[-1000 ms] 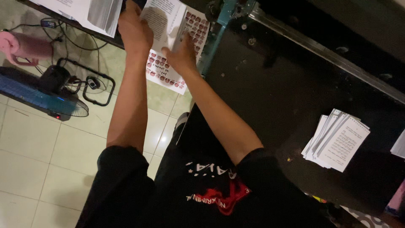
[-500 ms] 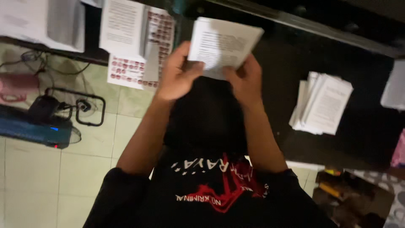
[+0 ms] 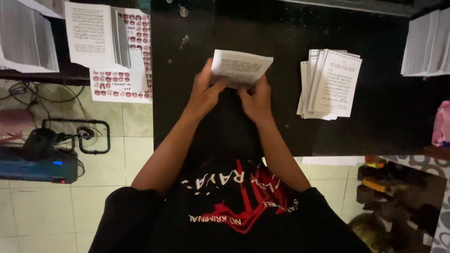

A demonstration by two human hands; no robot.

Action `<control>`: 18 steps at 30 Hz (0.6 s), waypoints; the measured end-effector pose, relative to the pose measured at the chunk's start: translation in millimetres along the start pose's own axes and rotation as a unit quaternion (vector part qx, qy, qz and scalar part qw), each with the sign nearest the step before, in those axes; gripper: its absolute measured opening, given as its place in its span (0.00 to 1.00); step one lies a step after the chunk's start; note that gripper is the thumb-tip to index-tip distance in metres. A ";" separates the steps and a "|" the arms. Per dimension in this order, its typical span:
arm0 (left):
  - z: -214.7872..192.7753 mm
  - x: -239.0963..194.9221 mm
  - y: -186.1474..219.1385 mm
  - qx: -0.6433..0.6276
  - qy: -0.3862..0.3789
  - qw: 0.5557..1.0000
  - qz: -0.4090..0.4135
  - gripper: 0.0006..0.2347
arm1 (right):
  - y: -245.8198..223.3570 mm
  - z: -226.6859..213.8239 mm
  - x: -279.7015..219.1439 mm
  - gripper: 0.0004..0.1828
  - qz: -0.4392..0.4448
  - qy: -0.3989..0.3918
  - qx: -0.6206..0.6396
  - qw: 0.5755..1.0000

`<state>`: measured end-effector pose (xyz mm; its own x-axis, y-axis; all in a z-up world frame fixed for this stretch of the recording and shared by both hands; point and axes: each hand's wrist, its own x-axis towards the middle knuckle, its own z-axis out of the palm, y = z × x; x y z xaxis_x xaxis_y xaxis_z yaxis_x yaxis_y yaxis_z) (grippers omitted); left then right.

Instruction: The person repeatedly picks up printed sheets from a stack on the left, folds each one in half by hand, and places the folded sheet onto a growing stack on the right. The process continues for the duration of the clip.

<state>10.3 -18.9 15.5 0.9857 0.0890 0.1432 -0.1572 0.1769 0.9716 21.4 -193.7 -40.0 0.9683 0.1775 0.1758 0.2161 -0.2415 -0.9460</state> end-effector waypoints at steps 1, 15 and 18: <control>0.5 -3.1 -4.7 0.002 0.005 1.000 0.002 0.11 | 11.9 -2.4 -2.1 0.32 -0.003 -0.004 0.002 1.000; 15.1 -18.1 -37.2 0.114 0.015 0.992 0.042 0.04 | 33.8 -15.3 -8.0 0.09 -0.066 0.012 -0.098 0.993; 17.7 -16.4 -37.7 0.141 0.018 0.989 0.049 0.05 | 30.5 -16.5 -6.4 0.09 -0.035 -0.001 -0.055 0.998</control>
<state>1.1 -44.3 -20.2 0.9628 0.1280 0.2382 -0.2242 -0.1146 0.9678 23.9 -218.0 -65.5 0.9501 0.1996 0.2396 0.2955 -0.3312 -0.8961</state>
